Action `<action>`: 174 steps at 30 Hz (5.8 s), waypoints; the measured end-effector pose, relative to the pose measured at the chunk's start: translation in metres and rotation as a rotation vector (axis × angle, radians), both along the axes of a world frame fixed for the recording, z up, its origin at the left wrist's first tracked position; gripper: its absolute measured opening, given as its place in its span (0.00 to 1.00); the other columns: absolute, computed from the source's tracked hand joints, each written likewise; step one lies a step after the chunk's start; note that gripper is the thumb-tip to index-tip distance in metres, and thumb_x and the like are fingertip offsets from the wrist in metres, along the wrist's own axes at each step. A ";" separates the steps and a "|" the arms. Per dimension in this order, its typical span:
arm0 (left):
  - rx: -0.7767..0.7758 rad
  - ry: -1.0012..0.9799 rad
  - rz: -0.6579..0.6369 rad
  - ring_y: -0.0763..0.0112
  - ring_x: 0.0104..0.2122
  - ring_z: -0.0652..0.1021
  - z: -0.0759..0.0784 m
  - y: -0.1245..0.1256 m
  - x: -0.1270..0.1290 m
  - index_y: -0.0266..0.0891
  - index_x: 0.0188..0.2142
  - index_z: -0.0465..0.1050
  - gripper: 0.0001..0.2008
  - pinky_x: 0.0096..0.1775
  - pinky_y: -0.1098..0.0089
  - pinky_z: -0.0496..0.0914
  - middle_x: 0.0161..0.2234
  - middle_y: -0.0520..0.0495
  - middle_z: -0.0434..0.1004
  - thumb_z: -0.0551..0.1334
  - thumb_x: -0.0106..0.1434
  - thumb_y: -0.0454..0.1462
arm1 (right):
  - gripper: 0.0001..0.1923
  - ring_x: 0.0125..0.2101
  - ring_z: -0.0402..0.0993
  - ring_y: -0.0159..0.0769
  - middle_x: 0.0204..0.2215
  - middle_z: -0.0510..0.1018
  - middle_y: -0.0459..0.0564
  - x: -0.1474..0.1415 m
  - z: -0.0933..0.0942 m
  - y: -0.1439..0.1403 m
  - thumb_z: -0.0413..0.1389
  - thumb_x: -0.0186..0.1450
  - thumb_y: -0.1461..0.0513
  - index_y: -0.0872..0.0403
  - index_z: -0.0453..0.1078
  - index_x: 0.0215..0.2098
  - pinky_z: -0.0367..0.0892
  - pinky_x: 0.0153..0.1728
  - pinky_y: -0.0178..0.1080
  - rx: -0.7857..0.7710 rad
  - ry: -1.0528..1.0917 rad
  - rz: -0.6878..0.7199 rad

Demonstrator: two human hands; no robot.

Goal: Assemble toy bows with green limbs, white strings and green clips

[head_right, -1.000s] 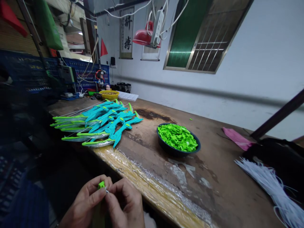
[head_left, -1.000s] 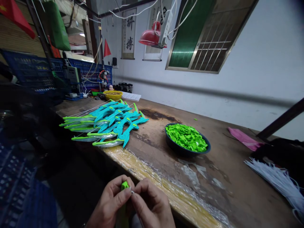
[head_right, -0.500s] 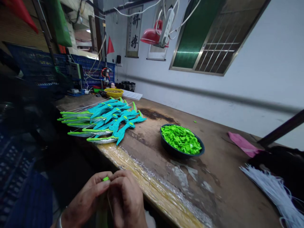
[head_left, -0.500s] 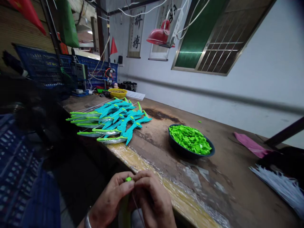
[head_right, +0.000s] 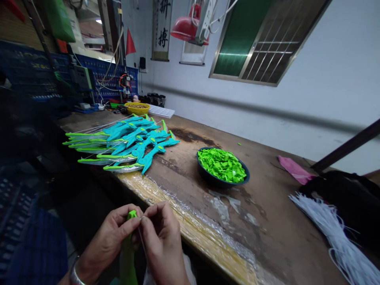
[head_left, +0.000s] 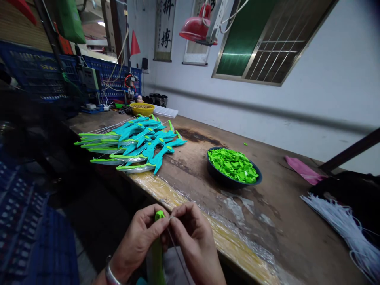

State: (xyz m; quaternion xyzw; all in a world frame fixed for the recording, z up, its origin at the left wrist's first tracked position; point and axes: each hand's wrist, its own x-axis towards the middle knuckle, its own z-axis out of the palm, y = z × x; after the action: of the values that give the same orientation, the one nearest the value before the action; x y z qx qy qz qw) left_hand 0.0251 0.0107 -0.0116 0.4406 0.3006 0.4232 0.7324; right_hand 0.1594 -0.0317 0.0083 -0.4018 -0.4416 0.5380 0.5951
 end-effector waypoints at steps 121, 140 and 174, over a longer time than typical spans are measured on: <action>0.007 -0.045 0.003 0.76 0.23 0.71 0.006 0.001 -0.009 0.35 0.29 0.74 0.13 0.27 0.76 0.66 0.23 0.52 0.70 0.71 0.59 0.43 | 0.07 0.28 0.68 0.31 0.29 0.69 0.45 -0.002 -0.003 -0.001 0.46 0.75 0.65 0.51 0.61 0.38 0.64 0.28 0.33 0.361 -0.807 -0.179; 0.193 0.242 -0.015 0.74 0.24 0.71 0.012 0.007 -0.021 0.37 0.29 0.71 0.09 0.28 0.75 0.64 0.23 0.53 0.71 0.63 0.63 0.39 | 0.08 0.26 0.66 0.29 0.26 0.68 0.42 -0.011 -0.003 0.004 0.52 0.72 0.66 0.52 0.65 0.33 0.62 0.28 0.31 0.429 -0.711 -0.332; 0.191 0.098 -0.047 0.74 0.26 0.70 0.008 0.003 -0.019 0.36 0.32 0.74 0.12 0.30 0.73 0.64 0.26 0.51 0.71 0.64 0.67 0.43 | 0.08 0.28 0.67 0.32 0.28 0.69 0.47 -0.011 0.005 -0.004 0.53 0.69 0.71 0.53 0.66 0.35 0.61 0.27 0.35 0.607 -0.955 -0.514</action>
State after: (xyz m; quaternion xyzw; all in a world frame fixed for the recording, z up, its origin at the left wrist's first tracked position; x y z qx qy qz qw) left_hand 0.0056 0.0140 -0.0041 0.5356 0.2840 0.4106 0.6811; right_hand 0.1489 -0.0356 0.0137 -0.5044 -0.6814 -0.0113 0.5302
